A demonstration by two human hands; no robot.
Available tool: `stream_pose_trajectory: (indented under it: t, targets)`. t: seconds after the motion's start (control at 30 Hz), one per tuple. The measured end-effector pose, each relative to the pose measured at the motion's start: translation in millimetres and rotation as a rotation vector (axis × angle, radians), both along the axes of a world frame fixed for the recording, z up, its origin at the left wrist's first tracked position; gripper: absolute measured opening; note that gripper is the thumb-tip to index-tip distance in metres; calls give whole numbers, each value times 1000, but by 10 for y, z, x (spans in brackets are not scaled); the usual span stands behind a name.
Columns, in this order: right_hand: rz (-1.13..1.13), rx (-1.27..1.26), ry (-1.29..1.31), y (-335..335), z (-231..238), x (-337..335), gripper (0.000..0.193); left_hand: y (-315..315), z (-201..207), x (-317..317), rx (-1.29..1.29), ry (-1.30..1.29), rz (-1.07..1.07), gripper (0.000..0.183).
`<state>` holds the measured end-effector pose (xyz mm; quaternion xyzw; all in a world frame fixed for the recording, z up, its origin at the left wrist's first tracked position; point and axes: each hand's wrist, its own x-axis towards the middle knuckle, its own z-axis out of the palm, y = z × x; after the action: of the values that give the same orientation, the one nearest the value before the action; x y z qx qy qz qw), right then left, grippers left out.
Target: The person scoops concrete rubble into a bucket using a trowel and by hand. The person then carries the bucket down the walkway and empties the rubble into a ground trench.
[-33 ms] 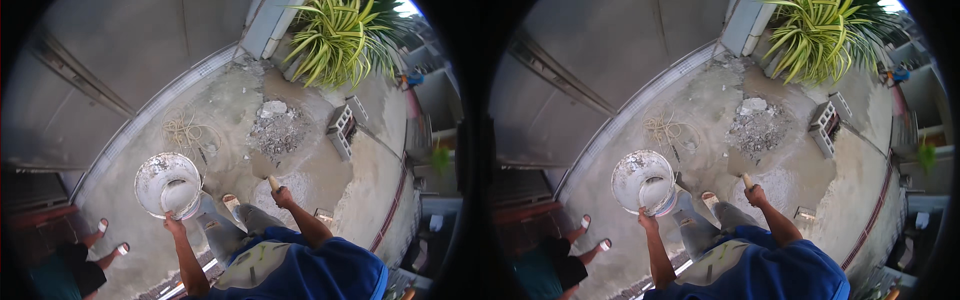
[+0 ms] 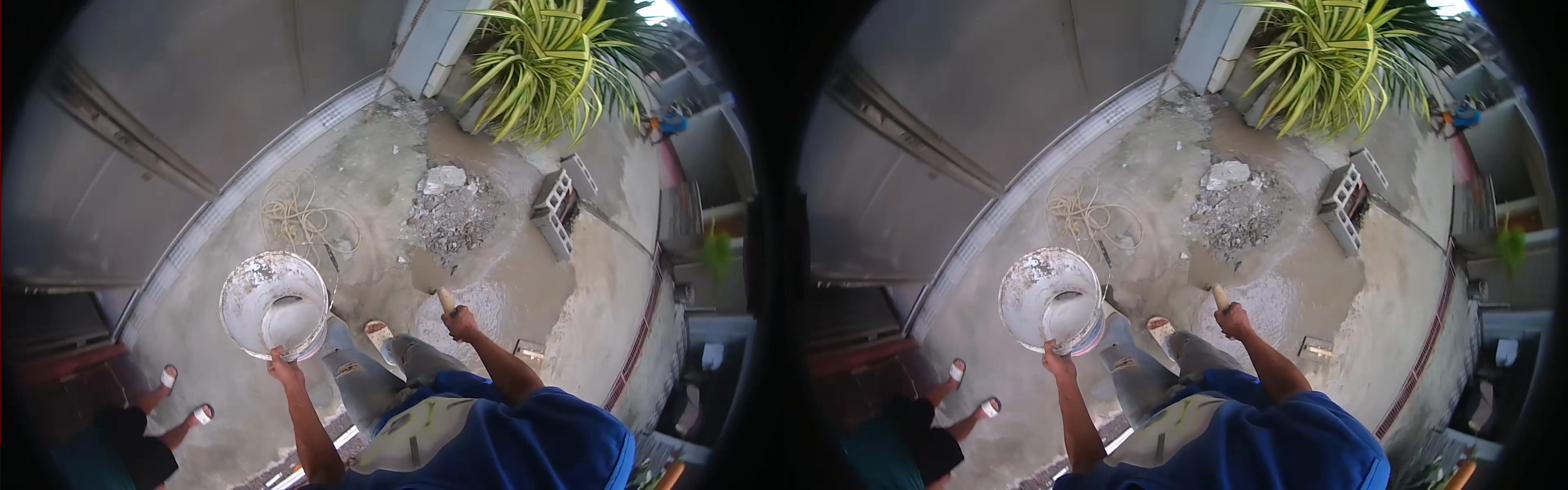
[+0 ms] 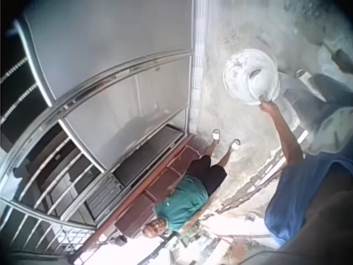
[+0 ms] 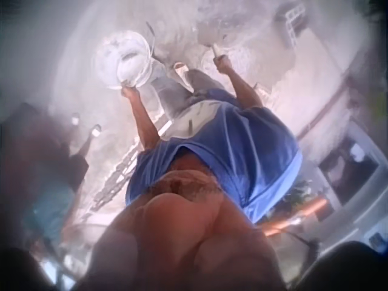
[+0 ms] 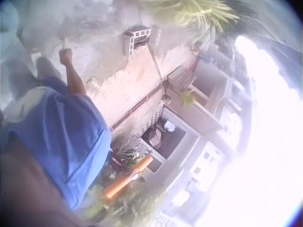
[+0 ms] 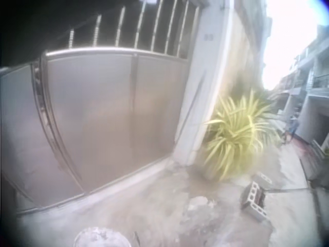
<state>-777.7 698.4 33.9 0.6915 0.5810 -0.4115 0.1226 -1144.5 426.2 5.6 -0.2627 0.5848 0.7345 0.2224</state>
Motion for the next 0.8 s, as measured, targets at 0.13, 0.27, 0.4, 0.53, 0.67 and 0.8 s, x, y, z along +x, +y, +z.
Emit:
stream_pose_trajectory:
  t: [0.13, 0.27, 0.4, 0.53, 0.67, 0.8]
  targets:
    - [-70, 1, -73, -7, -238, -455, 45, 295, -437, -353, -130, -48, -186, 40]
    - [-41, 88, -108, 147, -837, -1250, 52, 298, -877, -945, -20, 5, -275, 54]
    - [-182, 27, 159, 626, -1028, -1547, 51, 640, -1535, -1099, 138, 23, -536, 52]
    - [-230, 159, 377, 1184, -1578, -1899, 44, 1124, -1970, -1378, 286, 60, -578, 59]
    - [209, 496, 180, 1992, -2790, -1837, 46, 1936, -2207, -1219, 376, 54, -605, 59]
    - [181, 503, 9, 2434, -3284, -1920, 37, 2522, -2870, -1104, 517, 6, -663, 53]
